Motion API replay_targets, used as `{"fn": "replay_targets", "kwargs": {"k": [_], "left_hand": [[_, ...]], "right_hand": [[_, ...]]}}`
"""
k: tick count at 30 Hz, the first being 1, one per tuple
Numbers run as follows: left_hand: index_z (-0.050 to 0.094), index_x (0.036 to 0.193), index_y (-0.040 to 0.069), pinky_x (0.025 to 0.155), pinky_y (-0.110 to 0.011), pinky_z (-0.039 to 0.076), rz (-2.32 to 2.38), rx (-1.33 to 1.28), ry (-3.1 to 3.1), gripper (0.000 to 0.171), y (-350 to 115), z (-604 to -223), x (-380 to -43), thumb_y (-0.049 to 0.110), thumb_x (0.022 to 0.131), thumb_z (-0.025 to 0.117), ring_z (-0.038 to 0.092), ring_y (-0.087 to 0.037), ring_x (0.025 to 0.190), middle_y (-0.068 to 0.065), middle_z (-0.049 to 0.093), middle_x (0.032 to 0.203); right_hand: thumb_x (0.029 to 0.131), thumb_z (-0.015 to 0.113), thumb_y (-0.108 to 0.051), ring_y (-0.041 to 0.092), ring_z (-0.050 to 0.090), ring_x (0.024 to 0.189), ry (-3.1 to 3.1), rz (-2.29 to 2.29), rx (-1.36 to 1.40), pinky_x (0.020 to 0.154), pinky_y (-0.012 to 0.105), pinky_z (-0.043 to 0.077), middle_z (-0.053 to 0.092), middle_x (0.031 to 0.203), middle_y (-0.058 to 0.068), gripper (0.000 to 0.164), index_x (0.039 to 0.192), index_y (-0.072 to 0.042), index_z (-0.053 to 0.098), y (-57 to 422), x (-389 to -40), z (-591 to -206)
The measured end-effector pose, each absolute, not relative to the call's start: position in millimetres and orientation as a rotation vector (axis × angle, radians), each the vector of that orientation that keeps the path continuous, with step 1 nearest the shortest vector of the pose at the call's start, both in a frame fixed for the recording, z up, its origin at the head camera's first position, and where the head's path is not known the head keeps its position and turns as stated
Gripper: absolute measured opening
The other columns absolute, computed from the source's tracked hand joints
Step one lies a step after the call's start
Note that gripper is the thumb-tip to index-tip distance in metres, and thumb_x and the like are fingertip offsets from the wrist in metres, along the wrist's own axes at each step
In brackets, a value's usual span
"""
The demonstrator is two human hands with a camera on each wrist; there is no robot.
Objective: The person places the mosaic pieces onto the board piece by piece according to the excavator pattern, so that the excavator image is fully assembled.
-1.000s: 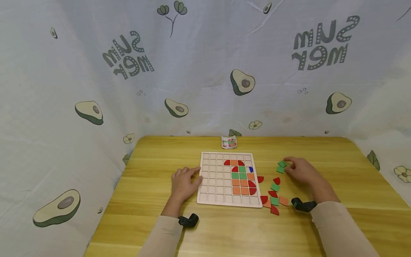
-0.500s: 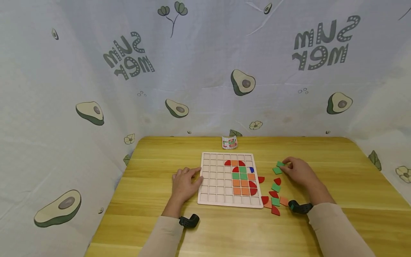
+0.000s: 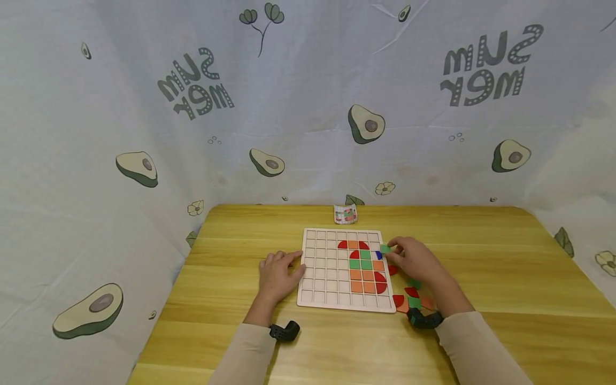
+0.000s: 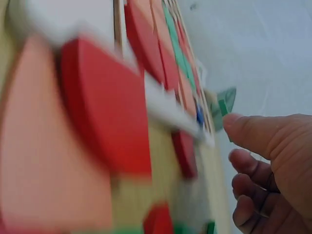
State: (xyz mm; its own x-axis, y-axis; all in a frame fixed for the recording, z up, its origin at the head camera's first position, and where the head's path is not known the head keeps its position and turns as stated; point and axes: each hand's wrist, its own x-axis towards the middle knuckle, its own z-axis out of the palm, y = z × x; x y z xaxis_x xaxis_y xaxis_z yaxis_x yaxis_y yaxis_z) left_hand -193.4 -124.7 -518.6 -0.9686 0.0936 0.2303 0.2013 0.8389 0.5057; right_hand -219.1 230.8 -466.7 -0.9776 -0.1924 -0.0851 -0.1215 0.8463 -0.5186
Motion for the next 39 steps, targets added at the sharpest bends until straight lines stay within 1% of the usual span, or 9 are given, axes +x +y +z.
{"fn": "replay_targets", "kwargs": {"k": [4,8,14,18,23,31,36,39], "left_hand": [[0.071,0.13,0.028,0.082,-0.038,0.031,-0.814,-0.227,-2.826,0.041,-124.5,-516.6,-192.6,0.043,0.093,0.066,0.045,-0.015,0.084,0.004,0.063,0.093],[0.071,0.13,0.027,0.081,-0.038,0.031,-0.812,-0.226,-2.822,0.041,-124.2,-515.7,-192.4,0.043,0.093,0.066,0.045,-0.015,0.084,0.003,0.064,0.093],[0.071,0.131,0.028,0.082,-0.038,0.031,-0.813,-0.23,-2.828,0.041,-123.8,-515.0,-192.5,0.043,0.093,0.066,0.045,-0.015,0.084,0.003,0.063,0.093],[0.071,0.13,0.027,0.082,-0.039,0.031,-0.819,-0.233,-2.824,0.04,-124.4,-515.5,-192.7,0.043,0.093,0.066,0.045,-0.015,0.084,0.004,0.063,0.093],[0.07,0.131,0.028,0.082,-0.039,0.031,-0.813,-0.228,-2.834,0.041,-124.7,-517.4,-193.7,0.044,0.093,0.065,0.045,-0.015,0.085,0.004,0.063,0.093],[0.07,0.132,0.028,0.082,-0.038,0.031,-0.803,-0.231,-2.846,0.042,-124.5,-516.8,-193.8,0.045,0.093,0.065,0.044,-0.015,0.085,0.004,0.062,0.092],[0.07,0.132,0.028,0.082,-0.038,0.031,-0.798,-0.226,-2.846,0.042,-124.8,-516.7,-193.9,0.044,0.093,0.065,0.045,-0.015,0.085,0.004,0.062,0.092],[0.07,0.132,0.029,0.082,-0.038,0.032,-0.792,-0.222,-2.845,0.042,-125.0,-517.7,-193.8,0.044,0.093,0.065,0.044,-0.015,0.085,0.005,0.062,0.092]], "right_hand": [[0.098,0.068,-0.025,0.02,0.053,0.079,2.857,-0.801,-0.316,0.068,0.032,0.045,0.061,0.093,0.008,0.032,0.122,-0.002,0.065,201.9,-218.1,-460.9],[0.099,0.068,-0.024,0.019,0.053,0.08,2.847,-0.769,-0.401,0.072,0.033,0.046,0.062,0.092,0.006,0.03,0.121,-0.004,0.066,178.3,-219.5,-461.4],[0.098,0.069,-0.024,0.018,0.052,0.08,2.878,-0.702,-0.495,0.076,0.036,0.046,0.06,0.087,0.002,0.021,0.112,-0.008,0.067,155.1,-224.0,-467.5],[0.097,0.07,-0.023,0.017,0.053,0.08,2.879,-0.702,-0.491,0.077,0.036,0.048,0.062,0.087,0.001,0.02,0.111,-0.008,0.068,143.9,-225.9,-465.4],[0.097,0.07,-0.023,0.016,0.055,0.079,2.904,-0.675,-0.478,0.077,0.037,0.049,0.064,0.087,0.001,0.023,0.114,-0.007,0.07,136.4,-229.1,-470.0],[0.096,0.071,-0.025,0.017,0.055,0.079,2.928,-0.659,-0.407,0.077,0.038,0.05,0.064,0.089,0.002,0.023,0.114,-0.01,0.07,131.9,-230.2,-476.2],[0.096,0.072,-0.023,0.018,0.056,0.08,2.932,-0.718,-0.408,0.076,0.038,0.05,0.064,0.092,0.004,0.025,0.116,-0.009,0.071,135.4,-226.1,-472.5],[0.096,0.071,-0.022,0.019,0.055,0.08,2.919,-0.777,-0.399,0.074,0.037,0.048,0.064,0.091,0.005,0.029,0.12,-0.007,0.07,142.5,-222.5,-470.8]]}}
